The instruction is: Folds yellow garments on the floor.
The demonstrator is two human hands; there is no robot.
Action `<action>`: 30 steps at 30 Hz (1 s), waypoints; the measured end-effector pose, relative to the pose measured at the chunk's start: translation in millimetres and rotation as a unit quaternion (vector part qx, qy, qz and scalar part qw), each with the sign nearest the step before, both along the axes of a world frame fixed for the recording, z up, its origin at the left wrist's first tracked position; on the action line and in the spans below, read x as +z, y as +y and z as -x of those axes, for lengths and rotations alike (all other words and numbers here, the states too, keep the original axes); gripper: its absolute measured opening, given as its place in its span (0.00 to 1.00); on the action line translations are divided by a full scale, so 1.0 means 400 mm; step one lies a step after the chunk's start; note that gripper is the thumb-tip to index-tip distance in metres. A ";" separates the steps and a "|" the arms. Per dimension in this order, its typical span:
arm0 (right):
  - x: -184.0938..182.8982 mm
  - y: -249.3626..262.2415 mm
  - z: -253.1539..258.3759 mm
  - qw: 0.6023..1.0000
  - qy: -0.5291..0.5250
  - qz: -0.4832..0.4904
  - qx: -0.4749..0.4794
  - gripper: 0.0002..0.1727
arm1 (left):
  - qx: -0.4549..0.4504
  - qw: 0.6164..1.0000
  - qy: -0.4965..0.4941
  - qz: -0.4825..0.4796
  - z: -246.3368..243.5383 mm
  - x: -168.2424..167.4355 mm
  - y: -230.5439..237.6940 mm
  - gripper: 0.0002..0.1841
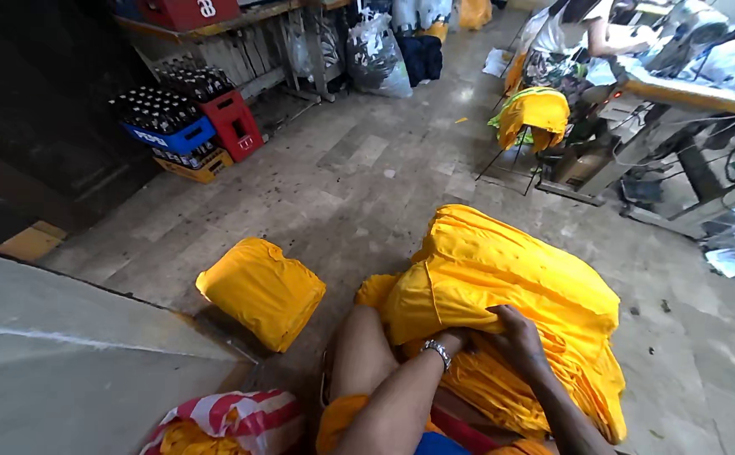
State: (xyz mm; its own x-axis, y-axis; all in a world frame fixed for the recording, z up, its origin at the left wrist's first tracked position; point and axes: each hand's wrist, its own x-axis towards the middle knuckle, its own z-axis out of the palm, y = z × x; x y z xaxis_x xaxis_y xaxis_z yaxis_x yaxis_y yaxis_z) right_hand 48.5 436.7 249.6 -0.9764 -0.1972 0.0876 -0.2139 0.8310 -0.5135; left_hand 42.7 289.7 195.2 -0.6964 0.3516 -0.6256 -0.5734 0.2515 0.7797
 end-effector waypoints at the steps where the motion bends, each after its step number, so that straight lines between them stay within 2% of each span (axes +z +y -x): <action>1: -0.013 0.003 -0.002 1.000 -0.005 0.006 0.003 0.16 | -0.001 1.000 -0.001 0.013 0.000 0.002 -0.004 0.19; 5: -0.048 0.008 -0.022 0.999 -0.037 0.004 0.003 0.18 | -0.021 0.994 -0.010 0.111 -0.007 0.008 -0.005 0.21; 7: -0.053 0.007 -0.016 0.999 -0.049 -0.004 0.015 0.18 | -0.013 0.992 -0.011 0.126 -0.012 -0.001 -0.008 0.23; 12: -0.049 -0.007 0.004 0.994 -0.095 -0.037 0.031 0.19 | 0.087 0.992 -0.061 0.067 -0.013 -0.015 -0.014 0.18; 17: -0.064 -0.002 -0.020 0.996 -0.078 -0.029 0.010 0.17 | 0.046 0.995 -0.049 0.069 -0.017 -0.016 -0.018 0.21; 23: -0.067 -0.009 -0.034 0.997 -0.079 -0.011 -0.005 0.18 | 0.058 0.995 -0.040 0.075 -0.013 -0.037 -0.011 0.20; 30: -0.062 -0.005 -0.039 0.995 -0.096 -0.008 -0.001 0.18 | 0.055 0.995 -0.039 0.071 -0.027 0.000 -0.016 0.19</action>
